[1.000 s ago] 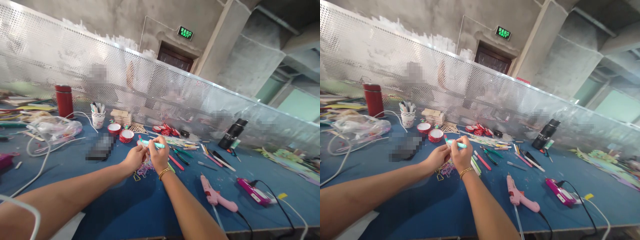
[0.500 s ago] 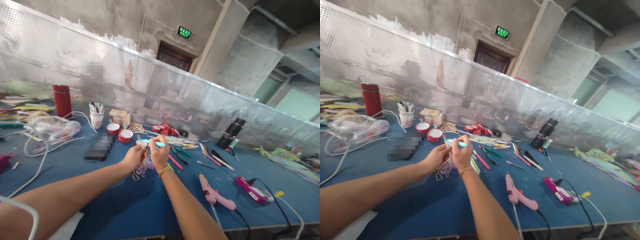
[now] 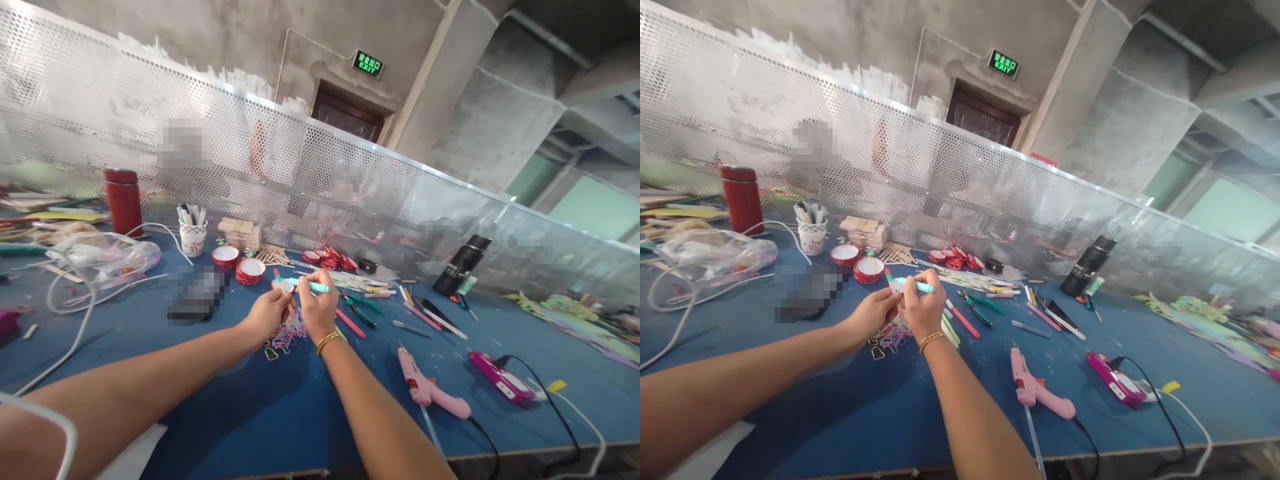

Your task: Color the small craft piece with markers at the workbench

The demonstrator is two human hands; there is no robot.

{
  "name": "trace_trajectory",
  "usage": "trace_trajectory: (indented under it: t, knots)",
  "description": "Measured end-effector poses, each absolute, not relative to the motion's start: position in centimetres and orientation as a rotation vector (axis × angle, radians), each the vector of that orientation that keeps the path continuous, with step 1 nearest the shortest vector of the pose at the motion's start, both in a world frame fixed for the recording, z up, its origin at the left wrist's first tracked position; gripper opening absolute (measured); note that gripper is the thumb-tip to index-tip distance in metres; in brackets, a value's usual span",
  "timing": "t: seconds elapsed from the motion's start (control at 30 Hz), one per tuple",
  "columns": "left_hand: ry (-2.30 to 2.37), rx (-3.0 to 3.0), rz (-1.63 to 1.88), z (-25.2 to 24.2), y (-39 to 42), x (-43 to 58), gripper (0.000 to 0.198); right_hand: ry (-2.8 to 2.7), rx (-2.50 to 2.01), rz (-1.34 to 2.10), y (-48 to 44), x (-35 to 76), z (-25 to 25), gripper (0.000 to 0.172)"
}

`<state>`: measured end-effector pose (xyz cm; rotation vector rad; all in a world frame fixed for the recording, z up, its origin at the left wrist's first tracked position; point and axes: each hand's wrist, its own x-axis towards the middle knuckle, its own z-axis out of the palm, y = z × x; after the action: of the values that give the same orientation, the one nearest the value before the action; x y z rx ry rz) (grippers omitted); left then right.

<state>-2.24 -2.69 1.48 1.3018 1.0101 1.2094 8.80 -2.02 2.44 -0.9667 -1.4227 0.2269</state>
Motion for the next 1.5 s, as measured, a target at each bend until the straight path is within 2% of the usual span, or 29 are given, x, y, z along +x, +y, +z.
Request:
trace_trajectory:
  t: [1.5]
  knots:
    - [1.012,1.317,1.183,1.36,-2.64,-2.11,0.029,-1.407,-0.954,0.24,-1.99,8.8,2.59,0.019]
